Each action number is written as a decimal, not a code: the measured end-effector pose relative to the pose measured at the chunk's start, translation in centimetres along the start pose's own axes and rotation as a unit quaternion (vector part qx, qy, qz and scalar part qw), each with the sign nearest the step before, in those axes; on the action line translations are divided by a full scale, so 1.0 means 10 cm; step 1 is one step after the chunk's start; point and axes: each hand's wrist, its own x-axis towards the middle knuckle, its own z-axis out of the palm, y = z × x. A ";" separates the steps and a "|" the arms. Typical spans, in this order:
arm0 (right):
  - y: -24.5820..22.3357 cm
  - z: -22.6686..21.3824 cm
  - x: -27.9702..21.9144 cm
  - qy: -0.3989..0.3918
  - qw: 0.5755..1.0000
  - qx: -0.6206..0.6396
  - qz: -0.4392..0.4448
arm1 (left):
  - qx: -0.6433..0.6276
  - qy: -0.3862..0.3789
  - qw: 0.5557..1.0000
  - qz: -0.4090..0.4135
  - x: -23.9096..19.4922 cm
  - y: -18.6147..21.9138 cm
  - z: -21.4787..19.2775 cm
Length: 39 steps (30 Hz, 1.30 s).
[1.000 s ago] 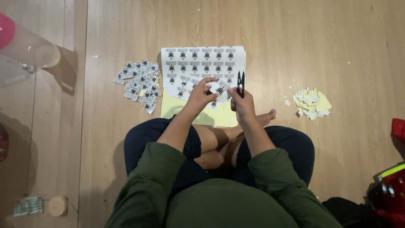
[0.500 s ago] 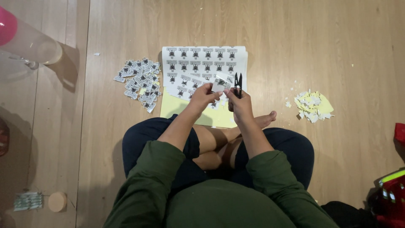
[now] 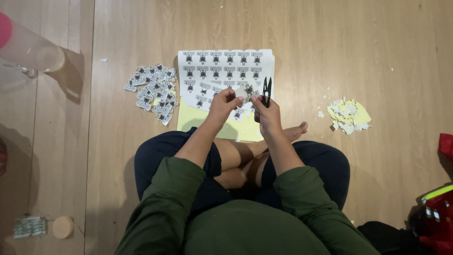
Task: Cutting out small printed labels from a sheet using scissors
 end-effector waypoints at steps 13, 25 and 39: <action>-0.04 0.08 -0.04 -0.019 1.000 0.001 0.006 | 0.079 -0.026 0.997 0.003 0.01 -0.06 0.06; -0.20 0.14 -0.07 -0.062 0.998 0.016 -0.020 | 0.100 -0.049 0.993 -0.029 -0.06 0.20 0.05; 0.03 -0.11 -0.01 -0.223 0.973 -0.063 -0.015 | 0.006 0.010 0.999 0.033 -0.04 0.25 -0.21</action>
